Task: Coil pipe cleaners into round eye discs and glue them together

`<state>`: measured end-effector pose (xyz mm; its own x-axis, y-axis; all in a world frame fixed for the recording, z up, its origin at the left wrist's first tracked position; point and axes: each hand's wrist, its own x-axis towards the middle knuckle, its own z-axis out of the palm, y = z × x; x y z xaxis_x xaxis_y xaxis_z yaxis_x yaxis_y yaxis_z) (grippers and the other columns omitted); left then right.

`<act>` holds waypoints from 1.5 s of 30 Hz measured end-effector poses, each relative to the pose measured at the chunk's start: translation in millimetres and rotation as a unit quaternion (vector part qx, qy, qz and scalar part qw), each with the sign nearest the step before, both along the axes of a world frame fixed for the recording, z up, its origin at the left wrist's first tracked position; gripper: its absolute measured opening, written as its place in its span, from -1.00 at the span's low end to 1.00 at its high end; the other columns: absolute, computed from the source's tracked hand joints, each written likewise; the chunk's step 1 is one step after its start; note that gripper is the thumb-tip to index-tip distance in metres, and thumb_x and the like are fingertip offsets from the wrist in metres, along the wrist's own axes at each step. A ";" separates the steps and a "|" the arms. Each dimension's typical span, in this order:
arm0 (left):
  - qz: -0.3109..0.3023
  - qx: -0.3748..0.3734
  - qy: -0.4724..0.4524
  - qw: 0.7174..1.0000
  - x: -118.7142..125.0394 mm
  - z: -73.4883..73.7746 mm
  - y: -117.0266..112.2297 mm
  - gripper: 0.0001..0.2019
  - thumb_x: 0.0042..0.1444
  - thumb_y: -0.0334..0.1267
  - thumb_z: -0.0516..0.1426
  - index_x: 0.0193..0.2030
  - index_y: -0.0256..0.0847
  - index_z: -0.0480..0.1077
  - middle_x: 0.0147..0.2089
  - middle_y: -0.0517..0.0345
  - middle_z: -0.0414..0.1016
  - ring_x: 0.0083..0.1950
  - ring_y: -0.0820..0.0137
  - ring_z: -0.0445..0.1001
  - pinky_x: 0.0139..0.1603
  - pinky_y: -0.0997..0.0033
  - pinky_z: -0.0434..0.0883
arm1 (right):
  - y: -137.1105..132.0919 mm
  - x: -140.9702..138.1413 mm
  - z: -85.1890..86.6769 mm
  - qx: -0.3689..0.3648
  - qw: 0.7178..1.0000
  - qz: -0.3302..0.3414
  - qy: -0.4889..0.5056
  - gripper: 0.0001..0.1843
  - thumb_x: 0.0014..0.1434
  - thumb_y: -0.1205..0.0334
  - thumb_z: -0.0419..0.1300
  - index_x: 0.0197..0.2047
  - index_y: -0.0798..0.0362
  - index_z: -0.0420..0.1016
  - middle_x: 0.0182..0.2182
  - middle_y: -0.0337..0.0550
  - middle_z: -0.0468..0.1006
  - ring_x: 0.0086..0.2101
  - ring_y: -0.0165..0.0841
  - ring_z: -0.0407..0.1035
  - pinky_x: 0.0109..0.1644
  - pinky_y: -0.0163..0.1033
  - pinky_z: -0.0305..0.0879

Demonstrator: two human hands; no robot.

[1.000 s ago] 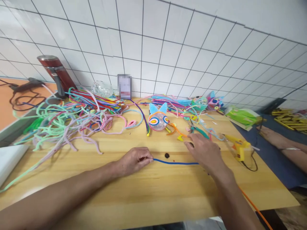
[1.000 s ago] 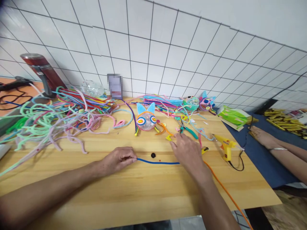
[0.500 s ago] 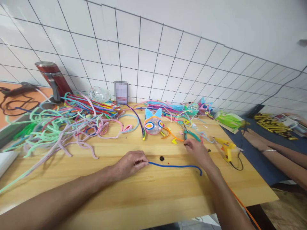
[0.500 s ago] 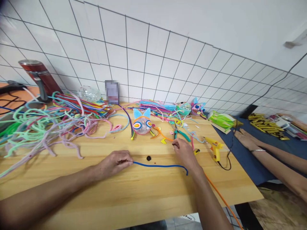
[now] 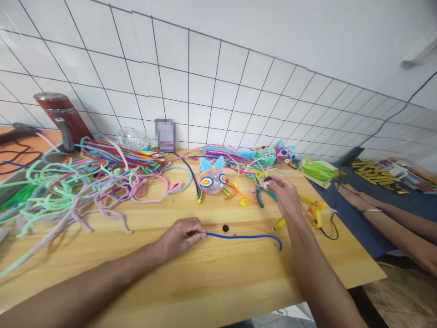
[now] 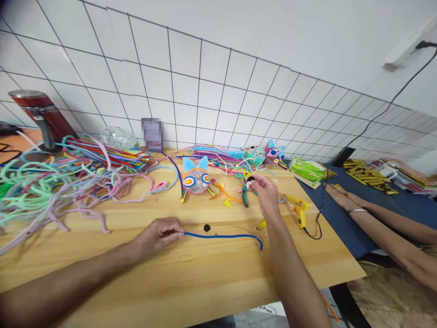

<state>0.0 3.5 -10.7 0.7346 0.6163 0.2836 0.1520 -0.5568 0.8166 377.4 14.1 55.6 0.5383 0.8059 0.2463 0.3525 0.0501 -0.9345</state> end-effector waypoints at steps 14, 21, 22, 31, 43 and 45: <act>0.076 -0.013 0.007 0.997 2.5 9.5 -8.0 -0.77 0.35 -0.25 0.13 -0.30 -0.27 0.54 -0.38 0.12 0.56 -0.37 0.49 0.48 -0.31 0.56 0.35 | -74.3 -120.8 -6.9 -0.010 0.910 0.281 -0.304 -0.76 0.31 0.21 0.26 0.02 -0.03 0.62 -0.08 -0.05 0.73 -0.07 -0.20 0.61 0.04 -0.10 0.49; 0.071 0.016 0.003 0.997 1.4 10.0 -10.2 -0.78 0.38 -0.27 0.13 -0.27 -0.27 0.54 -0.37 0.12 0.55 -0.35 0.49 0.49 -0.29 0.56 0.38 | -81.0 -164.0 -25.8 0.014 0.840 0.323 -0.436 -0.83 0.40 0.36 0.19 -0.26 -0.01 0.54 -0.42 -0.26 0.64 -0.40 -0.37 0.54 -0.30 -0.27 0.32; 0.065 0.029 0.004 0.997 1.0 10.5 -9.7 -0.79 0.38 -0.28 0.12 -0.26 -0.26 0.54 -0.35 0.11 0.55 -0.32 0.48 0.51 -0.26 0.55 0.39 | -77.9 -163.3 -26.4 0.022 0.832 0.322 -0.451 -0.80 0.40 0.37 0.17 -0.29 0.00 0.52 -0.43 -0.26 0.62 -0.41 -0.38 0.52 -0.31 -0.26 0.30; 0.055 0.119 0.061 0.989 -3.0 12.7 -6.4 -0.84 0.39 -0.32 0.11 -0.22 -0.23 0.48 -0.29 0.10 0.54 -0.27 0.46 0.51 -0.25 0.54 0.39 | -79.5 -158.5 -41.3 0.079 0.831 0.300 -0.462 -0.80 0.37 0.41 0.14 -0.28 0.00 0.50 -0.46 -0.25 0.60 -0.44 -0.38 0.49 -0.30 -0.25 0.29; 0.044 0.209 0.090 0.973 0.9 10.8 -10.2 -0.85 0.37 -0.36 0.09 -0.26 -0.20 0.42 -0.35 0.14 0.52 -0.34 0.41 0.45 -0.29 0.47 0.32 | -83.3 -156.5 -46.9 0.077 0.836 0.316 -0.442 -0.80 0.40 0.40 0.13 -0.25 -0.02 0.51 -0.42 -0.22 0.60 -0.38 -0.37 0.50 -0.24 -0.25 0.33; 0.043 0.203 0.088 0.974 1.2 10.9 -10.5 -0.87 0.34 -0.38 0.09 -0.26 -0.20 0.40 -0.35 0.14 0.51 -0.34 0.42 0.44 -0.30 0.48 0.32 | -83.4 -157.1 -45.4 0.078 0.838 0.322 -0.433 -0.83 0.40 0.39 0.14 -0.22 0.00 0.50 -0.39 -0.22 0.61 -0.36 -0.36 0.51 -0.23 -0.24 0.34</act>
